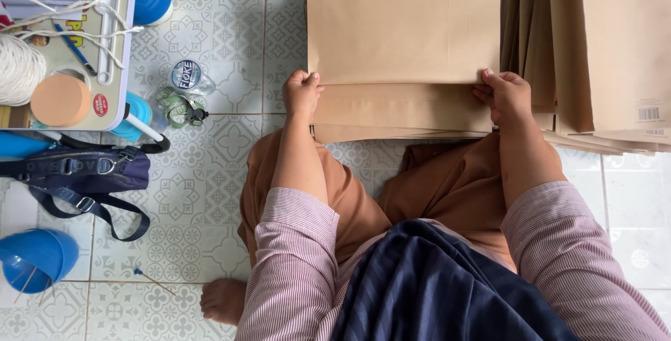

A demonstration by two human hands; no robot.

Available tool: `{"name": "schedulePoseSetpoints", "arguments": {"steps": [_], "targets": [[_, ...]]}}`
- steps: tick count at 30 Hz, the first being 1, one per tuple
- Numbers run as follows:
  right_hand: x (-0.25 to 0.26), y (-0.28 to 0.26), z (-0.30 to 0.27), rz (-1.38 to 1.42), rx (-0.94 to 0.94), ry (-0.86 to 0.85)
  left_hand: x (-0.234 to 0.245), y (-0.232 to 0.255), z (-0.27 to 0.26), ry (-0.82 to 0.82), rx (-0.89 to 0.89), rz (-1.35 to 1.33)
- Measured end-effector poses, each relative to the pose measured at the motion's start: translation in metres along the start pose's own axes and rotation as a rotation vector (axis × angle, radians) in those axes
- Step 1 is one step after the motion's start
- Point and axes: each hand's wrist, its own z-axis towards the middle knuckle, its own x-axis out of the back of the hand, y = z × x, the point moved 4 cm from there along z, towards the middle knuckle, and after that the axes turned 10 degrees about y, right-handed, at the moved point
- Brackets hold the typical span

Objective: Folding flat brown paper sheets into bags and organizing them into stacks on the floor.

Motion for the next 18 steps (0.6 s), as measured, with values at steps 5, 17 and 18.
{"name": "schedulePoseSetpoints", "arguments": {"steps": [5, 17, 18], "targets": [[0.014, 0.013, 0.001, -0.327, 0.116, 0.075, 0.007, -0.01, 0.002, 0.097, -0.285, 0.526], [0.007, 0.012, -0.006, -0.889, 0.489, 0.144, 0.009, 0.035, -0.047, 0.145, -0.156, 1.01], [0.005, 0.015, -0.003, -0.941, 0.525, 0.148, 0.008, 0.036, -0.05, 0.146, -0.137, 1.03]]}}
